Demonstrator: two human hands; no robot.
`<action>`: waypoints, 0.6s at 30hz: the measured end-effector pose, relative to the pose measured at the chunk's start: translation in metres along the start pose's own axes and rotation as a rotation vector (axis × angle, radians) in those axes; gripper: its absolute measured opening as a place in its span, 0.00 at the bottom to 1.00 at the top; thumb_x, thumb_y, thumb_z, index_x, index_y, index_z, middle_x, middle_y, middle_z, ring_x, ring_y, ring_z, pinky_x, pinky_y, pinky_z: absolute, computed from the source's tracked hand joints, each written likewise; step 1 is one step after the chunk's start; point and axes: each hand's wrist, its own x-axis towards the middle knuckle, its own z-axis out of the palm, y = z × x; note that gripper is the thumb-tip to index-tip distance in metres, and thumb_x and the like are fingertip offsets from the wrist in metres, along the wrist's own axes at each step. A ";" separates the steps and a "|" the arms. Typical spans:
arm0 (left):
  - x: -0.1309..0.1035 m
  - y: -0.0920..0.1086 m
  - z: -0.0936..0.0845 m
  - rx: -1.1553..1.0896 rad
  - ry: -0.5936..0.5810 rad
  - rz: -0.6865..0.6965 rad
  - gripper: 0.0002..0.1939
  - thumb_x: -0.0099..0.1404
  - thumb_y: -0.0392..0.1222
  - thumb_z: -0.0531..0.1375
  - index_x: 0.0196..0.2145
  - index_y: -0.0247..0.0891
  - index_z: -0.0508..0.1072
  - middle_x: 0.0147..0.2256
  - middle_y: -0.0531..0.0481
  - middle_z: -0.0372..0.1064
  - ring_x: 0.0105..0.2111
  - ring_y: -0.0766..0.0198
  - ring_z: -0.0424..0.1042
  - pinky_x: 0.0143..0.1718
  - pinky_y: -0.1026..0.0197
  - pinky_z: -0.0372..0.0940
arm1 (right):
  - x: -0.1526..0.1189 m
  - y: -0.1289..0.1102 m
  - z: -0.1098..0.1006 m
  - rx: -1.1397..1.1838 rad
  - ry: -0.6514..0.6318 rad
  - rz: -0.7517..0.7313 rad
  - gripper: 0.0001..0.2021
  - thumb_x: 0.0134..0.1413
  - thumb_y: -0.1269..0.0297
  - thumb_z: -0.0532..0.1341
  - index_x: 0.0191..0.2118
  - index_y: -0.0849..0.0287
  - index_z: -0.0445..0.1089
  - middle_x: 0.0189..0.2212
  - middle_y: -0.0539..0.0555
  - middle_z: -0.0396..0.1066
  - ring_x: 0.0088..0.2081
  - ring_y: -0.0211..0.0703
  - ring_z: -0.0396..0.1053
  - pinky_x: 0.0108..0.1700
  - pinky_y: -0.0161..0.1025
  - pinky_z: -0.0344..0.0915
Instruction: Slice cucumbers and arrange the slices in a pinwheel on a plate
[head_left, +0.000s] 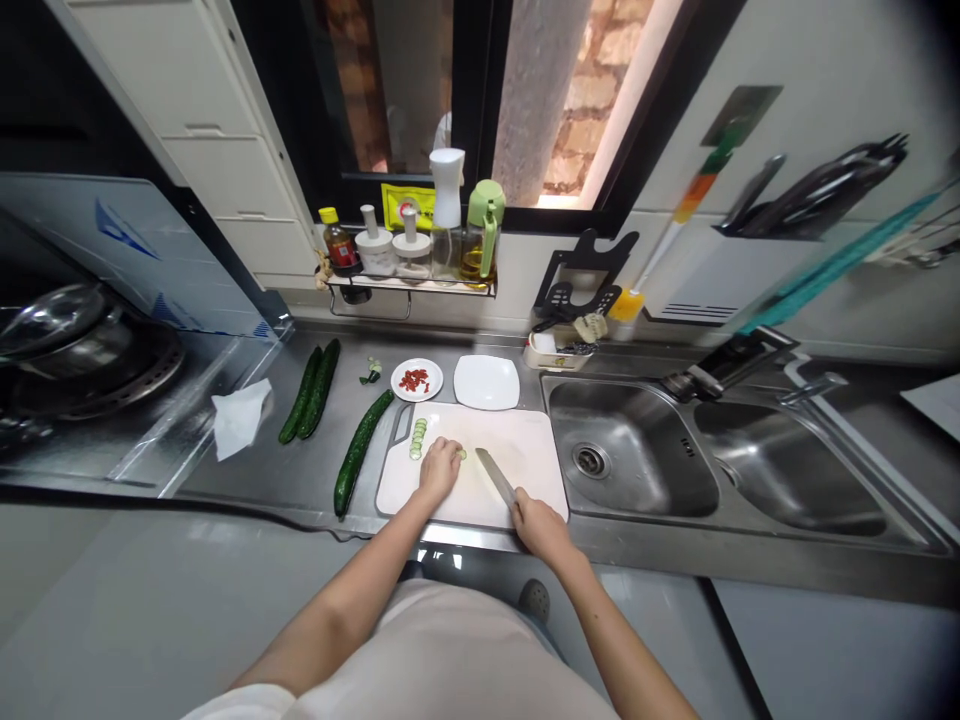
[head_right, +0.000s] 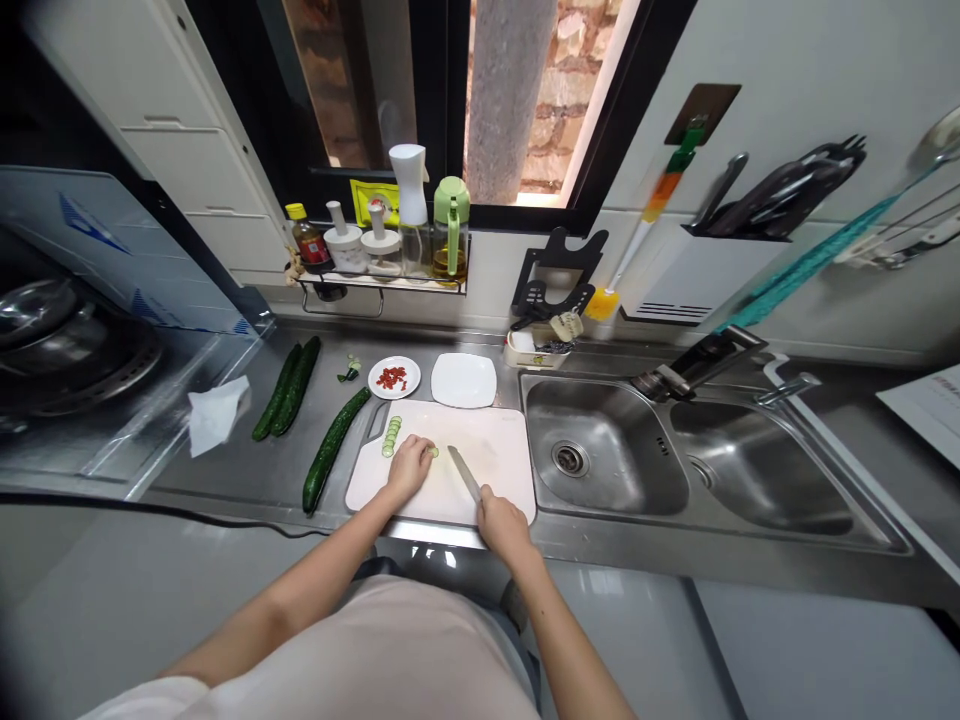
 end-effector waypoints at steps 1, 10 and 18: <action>0.000 0.001 -0.001 -0.003 -0.002 0.000 0.10 0.64 0.34 0.53 0.41 0.39 0.72 0.40 0.46 0.67 0.42 0.61 0.66 0.45 0.60 0.60 | 0.001 0.000 0.000 0.002 0.002 0.002 0.12 0.64 0.63 0.45 0.46 0.58 0.61 0.38 0.61 0.74 0.42 0.50 0.72 0.37 0.39 0.58; -0.022 0.013 -0.012 -0.147 -0.063 -0.019 0.07 0.63 0.35 0.55 0.35 0.39 0.73 0.34 0.49 0.70 0.36 0.64 0.67 0.40 0.63 0.60 | 0.002 -0.002 -0.002 0.011 -0.045 0.027 0.13 0.64 0.62 0.44 0.48 0.58 0.61 0.39 0.61 0.74 0.42 0.50 0.72 0.38 0.39 0.59; -0.040 -0.018 -0.037 -0.244 0.060 -0.276 0.05 0.61 0.40 0.59 0.34 0.39 0.74 0.30 0.53 0.72 0.30 0.67 0.68 0.35 0.66 0.61 | 0.005 -0.001 -0.002 0.025 -0.041 0.022 0.13 0.64 0.62 0.44 0.47 0.57 0.61 0.39 0.61 0.74 0.42 0.50 0.72 0.37 0.39 0.58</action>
